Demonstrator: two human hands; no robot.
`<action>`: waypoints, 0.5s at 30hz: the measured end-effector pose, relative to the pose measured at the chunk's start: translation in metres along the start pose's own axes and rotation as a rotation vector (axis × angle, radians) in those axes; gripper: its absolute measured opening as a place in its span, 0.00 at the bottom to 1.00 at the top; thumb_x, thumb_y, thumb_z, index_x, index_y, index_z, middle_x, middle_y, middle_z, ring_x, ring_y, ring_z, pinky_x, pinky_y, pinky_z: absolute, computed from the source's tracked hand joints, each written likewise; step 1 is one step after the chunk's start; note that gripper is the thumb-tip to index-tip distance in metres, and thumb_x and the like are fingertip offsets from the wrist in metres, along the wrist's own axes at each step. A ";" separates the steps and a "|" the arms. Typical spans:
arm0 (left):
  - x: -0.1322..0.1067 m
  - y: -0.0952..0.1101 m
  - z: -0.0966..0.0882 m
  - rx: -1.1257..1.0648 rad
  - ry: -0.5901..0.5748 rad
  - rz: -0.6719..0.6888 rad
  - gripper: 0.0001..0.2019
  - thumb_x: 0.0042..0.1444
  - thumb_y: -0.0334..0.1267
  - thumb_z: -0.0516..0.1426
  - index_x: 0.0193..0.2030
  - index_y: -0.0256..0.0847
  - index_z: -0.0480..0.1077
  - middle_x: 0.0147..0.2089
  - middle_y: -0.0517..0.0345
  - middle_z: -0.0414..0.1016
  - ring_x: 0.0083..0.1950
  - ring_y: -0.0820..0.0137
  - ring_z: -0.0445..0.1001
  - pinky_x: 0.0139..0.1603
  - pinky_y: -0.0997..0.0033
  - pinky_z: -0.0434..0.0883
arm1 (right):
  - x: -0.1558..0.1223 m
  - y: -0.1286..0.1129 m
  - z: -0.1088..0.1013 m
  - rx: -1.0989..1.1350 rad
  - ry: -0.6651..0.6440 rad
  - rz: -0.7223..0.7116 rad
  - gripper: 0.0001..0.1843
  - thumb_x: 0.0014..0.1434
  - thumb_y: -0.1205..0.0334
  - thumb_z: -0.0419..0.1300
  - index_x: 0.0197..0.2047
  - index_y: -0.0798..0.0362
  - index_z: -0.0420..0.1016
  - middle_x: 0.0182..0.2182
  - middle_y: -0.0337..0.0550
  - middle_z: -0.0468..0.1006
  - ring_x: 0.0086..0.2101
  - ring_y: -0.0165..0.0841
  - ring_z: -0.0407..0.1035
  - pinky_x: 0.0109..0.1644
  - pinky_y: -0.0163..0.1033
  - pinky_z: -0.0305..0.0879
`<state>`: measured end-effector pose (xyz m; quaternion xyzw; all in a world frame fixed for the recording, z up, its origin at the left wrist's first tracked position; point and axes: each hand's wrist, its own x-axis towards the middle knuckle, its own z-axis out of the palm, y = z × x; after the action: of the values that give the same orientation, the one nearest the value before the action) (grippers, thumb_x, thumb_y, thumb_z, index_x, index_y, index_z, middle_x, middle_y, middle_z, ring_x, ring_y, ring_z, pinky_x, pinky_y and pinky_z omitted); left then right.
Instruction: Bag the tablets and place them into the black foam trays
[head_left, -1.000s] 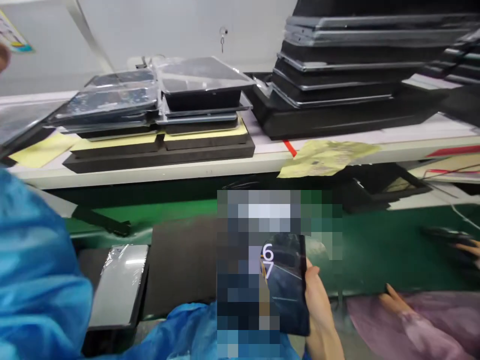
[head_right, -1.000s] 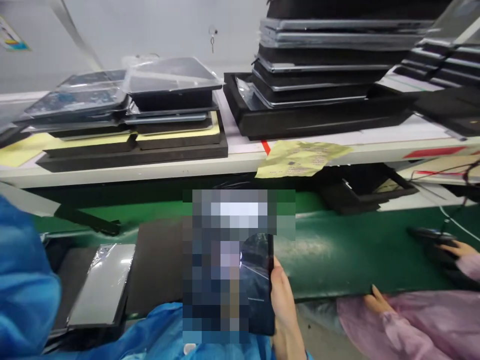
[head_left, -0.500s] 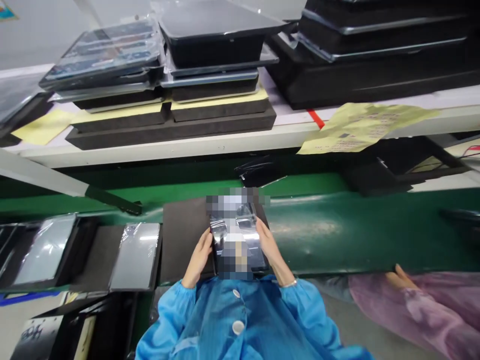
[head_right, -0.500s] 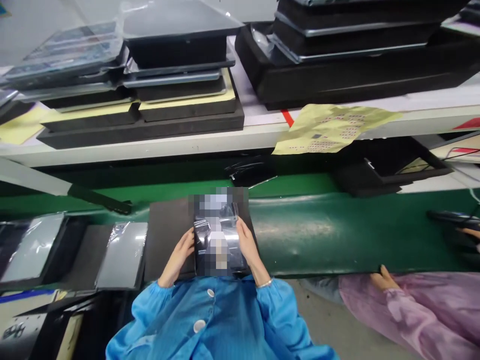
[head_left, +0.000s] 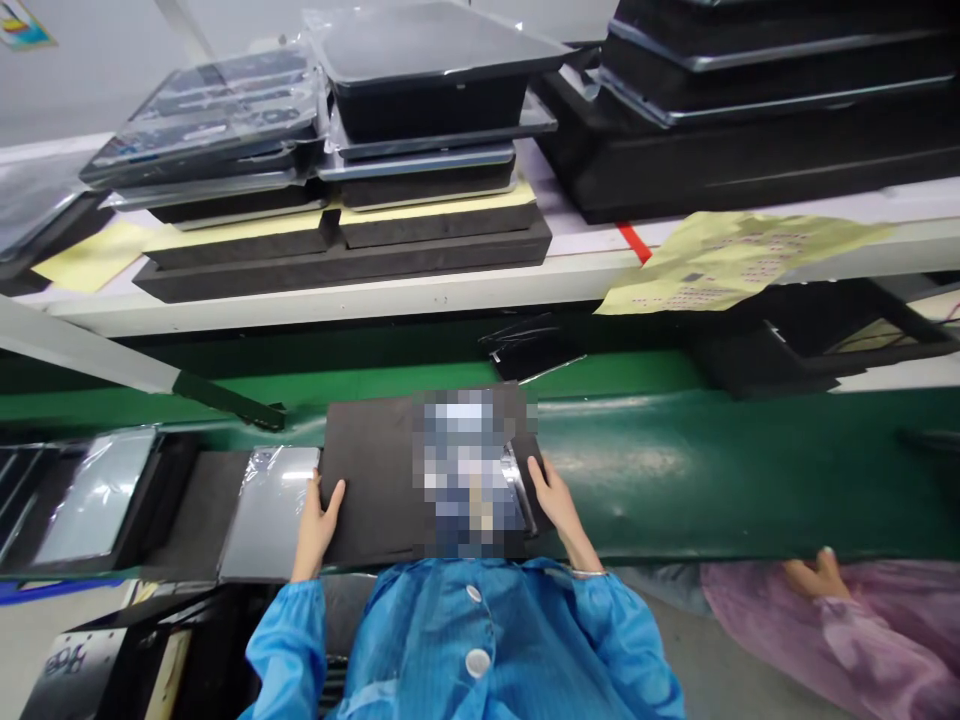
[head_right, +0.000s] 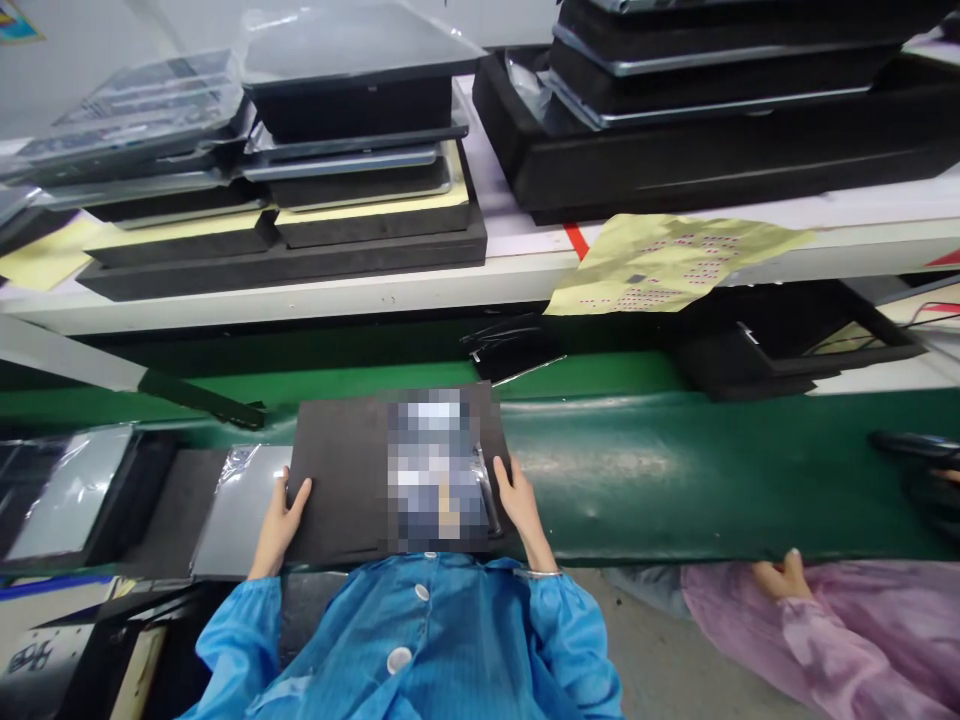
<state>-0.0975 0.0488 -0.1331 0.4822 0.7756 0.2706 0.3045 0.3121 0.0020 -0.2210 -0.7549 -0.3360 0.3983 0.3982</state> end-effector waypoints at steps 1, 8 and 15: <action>-0.004 0.007 -0.004 -0.020 -0.034 -0.010 0.34 0.61 0.62 0.57 0.66 0.43 0.63 0.65 0.41 0.75 0.69 0.50 0.72 0.70 0.48 0.69 | 0.000 0.004 -0.008 0.006 0.012 0.025 0.20 0.71 0.48 0.61 0.57 0.53 0.76 0.55 0.49 0.78 0.54 0.42 0.74 0.61 0.57 0.71; -0.053 0.100 0.073 -0.253 -0.404 0.152 0.33 0.65 0.55 0.55 0.71 0.43 0.55 0.73 0.42 0.65 0.75 0.54 0.64 0.77 0.48 0.59 | 0.022 0.039 -0.151 -0.034 0.264 0.344 0.20 0.72 0.47 0.60 0.53 0.56 0.77 0.53 0.48 0.79 0.54 0.44 0.74 0.60 0.56 0.72; -0.116 0.162 0.252 -0.253 -0.715 0.157 0.39 0.64 0.44 0.56 0.78 0.34 0.47 0.80 0.34 0.50 0.82 0.54 0.47 0.82 0.54 0.46 | 0.072 0.048 -0.280 -0.210 0.460 0.387 0.19 0.70 0.48 0.63 0.56 0.52 0.76 0.56 0.48 0.77 0.54 0.44 0.74 0.58 0.54 0.73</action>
<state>0.2228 0.0377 -0.1614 0.5625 0.5418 0.2015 0.5912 0.5971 -0.0536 -0.1843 -0.9122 -0.1264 0.2487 0.3003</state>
